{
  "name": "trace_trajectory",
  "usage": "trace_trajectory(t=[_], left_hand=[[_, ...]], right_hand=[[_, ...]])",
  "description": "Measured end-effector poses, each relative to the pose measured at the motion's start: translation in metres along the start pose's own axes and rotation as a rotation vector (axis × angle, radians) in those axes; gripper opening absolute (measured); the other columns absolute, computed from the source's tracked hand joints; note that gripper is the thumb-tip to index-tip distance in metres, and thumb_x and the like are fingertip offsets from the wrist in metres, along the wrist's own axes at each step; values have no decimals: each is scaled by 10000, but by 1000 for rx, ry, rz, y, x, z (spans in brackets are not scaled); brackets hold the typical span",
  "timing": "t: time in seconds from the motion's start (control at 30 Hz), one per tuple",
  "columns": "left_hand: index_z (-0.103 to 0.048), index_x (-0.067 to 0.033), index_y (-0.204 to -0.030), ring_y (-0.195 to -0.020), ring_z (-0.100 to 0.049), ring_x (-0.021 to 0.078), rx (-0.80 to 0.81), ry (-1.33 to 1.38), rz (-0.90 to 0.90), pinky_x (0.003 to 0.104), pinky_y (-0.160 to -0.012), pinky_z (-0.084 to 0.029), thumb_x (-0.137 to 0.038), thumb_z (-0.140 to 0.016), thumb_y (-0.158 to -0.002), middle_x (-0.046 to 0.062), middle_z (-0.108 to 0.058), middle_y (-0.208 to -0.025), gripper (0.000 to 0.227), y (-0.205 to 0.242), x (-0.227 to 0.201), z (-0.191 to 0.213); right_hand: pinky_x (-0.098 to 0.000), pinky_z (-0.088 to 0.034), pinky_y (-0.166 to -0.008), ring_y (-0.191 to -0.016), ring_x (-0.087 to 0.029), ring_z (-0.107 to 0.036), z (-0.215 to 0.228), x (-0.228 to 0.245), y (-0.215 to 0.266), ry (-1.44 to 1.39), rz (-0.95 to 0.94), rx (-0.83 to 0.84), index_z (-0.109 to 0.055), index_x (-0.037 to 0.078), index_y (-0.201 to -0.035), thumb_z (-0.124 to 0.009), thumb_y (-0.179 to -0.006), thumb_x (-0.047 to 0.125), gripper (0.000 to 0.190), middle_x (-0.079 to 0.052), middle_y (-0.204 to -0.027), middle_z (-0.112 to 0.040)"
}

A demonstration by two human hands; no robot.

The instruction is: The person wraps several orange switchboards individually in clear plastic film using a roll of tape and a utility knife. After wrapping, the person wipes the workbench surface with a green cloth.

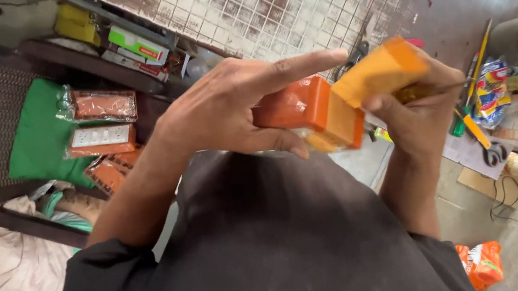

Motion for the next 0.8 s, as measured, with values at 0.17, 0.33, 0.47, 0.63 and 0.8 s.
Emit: trace_trajectory(t=[0.17,0.33,0.47,0.63,0.8], left_hand=[[-594,-190,-1300,-807,-709,163,36,27,-42,296,-698,-556,-390,-783,-1023,51,-733,-1100,391,-5,0,7],[-622,-131,-1231,-601,-592,128,78,58,172,305,-575,-490,-339,-742,-1009,31,-713,-962,326,3,25,-2],[-584,-122,-1275,-751,-642,142,13,105,78,309,-670,-499,-353,-693,-1109,45,-685,-987,305,7,30,3],[-587,-103,-1254,-708,-638,160,48,96,197,332,-655,-485,-356,-656,-1115,44,-650,-850,296,13,42,-5],[-593,-108,-1245,-708,-664,159,64,129,212,322,-645,-500,-374,-647,-1111,41,-687,-865,303,7,46,-12]], right_hand=[[-237,-508,-696,-786,-169,-683,-13,20,8,258,206,-105,-752,-11,-983,-901,-927,74,180,-158,-944,-740],[-256,-517,-661,-744,-194,-698,-15,21,25,241,270,-294,-740,44,-917,-895,-899,111,170,-138,-917,-743],[-259,-446,-606,-659,-184,-645,-9,29,26,260,351,-211,-732,28,-889,-886,-847,153,203,-153,-860,-726],[-260,-437,-609,-675,-204,-647,-10,21,35,220,349,-256,-726,15,-922,-885,-914,221,261,-162,-881,-718],[-277,-435,-565,-627,-176,-623,-1,12,41,222,490,-254,-689,27,-865,-836,-916,273,290,-137,-823,-689]])
Point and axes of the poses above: each hand's wrist, its own y-axis away from the middle knuckle, its own z-axis out of the back of the hand, x = y × z, the point moved 7 cm from there along -y, towards the middle knuckle
